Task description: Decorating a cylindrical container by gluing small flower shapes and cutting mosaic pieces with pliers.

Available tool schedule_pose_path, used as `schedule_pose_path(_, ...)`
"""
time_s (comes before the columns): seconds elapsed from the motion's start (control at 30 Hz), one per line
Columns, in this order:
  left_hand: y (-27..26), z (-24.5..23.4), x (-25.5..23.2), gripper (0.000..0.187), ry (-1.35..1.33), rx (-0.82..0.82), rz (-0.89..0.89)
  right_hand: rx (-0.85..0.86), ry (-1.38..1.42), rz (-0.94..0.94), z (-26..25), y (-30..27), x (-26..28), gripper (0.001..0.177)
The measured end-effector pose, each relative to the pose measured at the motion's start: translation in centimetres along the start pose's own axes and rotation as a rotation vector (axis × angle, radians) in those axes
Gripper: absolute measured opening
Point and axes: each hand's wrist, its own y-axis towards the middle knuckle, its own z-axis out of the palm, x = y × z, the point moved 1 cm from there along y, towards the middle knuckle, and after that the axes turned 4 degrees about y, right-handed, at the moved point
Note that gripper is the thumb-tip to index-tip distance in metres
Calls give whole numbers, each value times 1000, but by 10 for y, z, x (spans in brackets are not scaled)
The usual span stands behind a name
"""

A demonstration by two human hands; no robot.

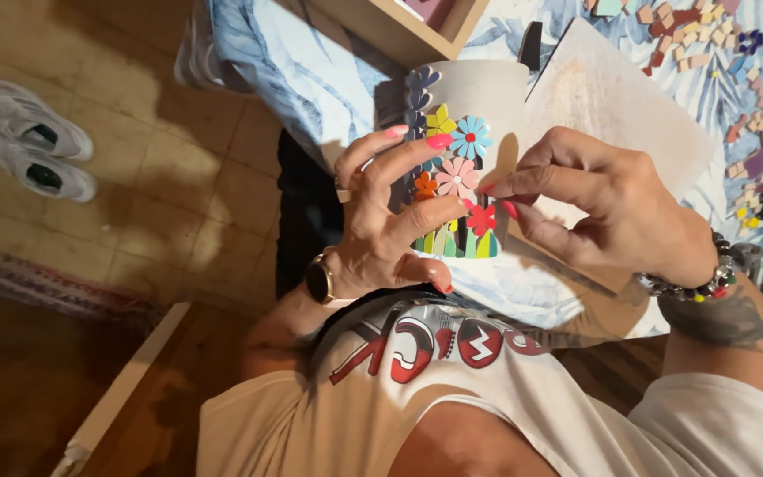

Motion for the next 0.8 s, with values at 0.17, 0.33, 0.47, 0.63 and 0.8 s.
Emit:
schedule_pose_path(0.17, -1, 1, -3, 60, 27, 11, -32, 7, -118, -166, 2, -3, 2, 21)
schedule_pose_path(0.33, -1, 2, -3, 62, 22, -32, -77, -22, -467, -291, 5, -7, 9, 25)
schedule_pose_path(0.47, 2, -1, -2, 62, 16, -41, -55, -62, -440, -306, 9, -18, -2, 25)
schedule_pose_path(0.63, -1, 1, -1, 62, -30, -33, -53, -239, -278, -344, 16, -24, -10, 16)
schedule_pose_path(0.8, 4, 0, -1, 61, -4, 22, 18, -204, -179, -337, 16, -22, -7, 19)
